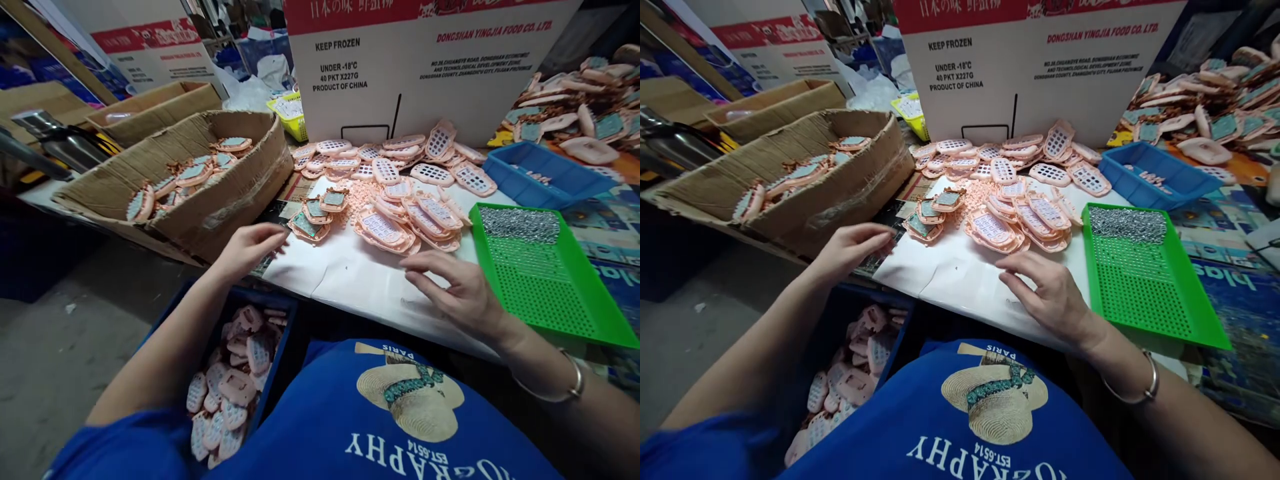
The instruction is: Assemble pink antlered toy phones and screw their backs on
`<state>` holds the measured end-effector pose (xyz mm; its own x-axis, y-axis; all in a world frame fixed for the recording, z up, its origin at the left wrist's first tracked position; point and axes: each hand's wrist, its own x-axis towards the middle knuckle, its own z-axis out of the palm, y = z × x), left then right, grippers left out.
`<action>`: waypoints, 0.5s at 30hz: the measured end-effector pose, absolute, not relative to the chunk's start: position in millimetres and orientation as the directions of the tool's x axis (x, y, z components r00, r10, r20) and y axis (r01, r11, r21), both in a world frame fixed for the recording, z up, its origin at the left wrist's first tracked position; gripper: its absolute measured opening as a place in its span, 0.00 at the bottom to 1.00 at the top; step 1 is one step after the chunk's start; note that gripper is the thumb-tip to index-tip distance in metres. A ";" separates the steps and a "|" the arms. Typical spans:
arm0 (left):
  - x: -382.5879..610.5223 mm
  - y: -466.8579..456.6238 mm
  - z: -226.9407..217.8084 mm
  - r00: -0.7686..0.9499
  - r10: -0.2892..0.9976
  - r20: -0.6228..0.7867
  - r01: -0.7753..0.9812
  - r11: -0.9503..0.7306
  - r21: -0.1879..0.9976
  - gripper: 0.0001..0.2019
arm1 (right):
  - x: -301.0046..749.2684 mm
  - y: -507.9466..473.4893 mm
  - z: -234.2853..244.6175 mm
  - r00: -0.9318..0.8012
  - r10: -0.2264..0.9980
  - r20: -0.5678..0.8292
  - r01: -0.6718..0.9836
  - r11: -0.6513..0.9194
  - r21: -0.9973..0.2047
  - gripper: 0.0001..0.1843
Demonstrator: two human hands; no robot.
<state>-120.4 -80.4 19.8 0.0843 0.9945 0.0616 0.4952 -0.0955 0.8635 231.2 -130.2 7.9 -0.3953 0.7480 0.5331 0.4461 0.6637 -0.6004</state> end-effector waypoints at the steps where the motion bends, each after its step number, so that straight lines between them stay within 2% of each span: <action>1: -117.2 -63.6 21.6 0.071 0.991 0.110 0.542 -0.131 0.830 0.16 | 226.2 -122.4 14.6 -0.401 0.733 0.550 0.437 0.680 -0.588 0.08; 3: -104.7 -24.3 26.5 0.055 0.962 0.266 0.689 -0.230 0.687 0.17 | 216.6 -108.2 24.3 -0.404 0.714 0.572 0.425 0.700 -0.574 0.07; 4: -96.4 -4.0 29.4 0.070 0.957 0.283 0.750 -0.237 0.618 0.20 | 212.4 -102.5 26.8 -0.407 0.715 0.568 0.421 0.699 -0.578 0.07; 6: -79.3 32.2 35.1 0.085 0.979 0.183 0.858 -0.166 0.487 0.28 | 206.0 -94.4 27.7 -0.422 0.726 0.543 0.411 0.687 -0.599 0.07; 8: -65.6 58.6 38.0 0.107 0.994 0.034 0.903 -0.111 0.415 0.37 | 202.6 -90.3 24.5 -0.441 0.732 0.520 0.406 0.679 -0.612 0.08; 11: -55.2 80.0 34.2 0.127 0.991 -0.038 0.904 -0.099 0.417 0.46 | 203.2 -88.3 17.6 -0.451 0.735 0.505 0.416 0.674 -0.610 0.08; 15: -52.7 89.8 20.9 0.120 0.989 -0.086 0.856 -0.059 0.514 0.42 | 208.0 -88.5 13.6 -0.455 0.768 0.451 0.432 0.633 -0.642 0.08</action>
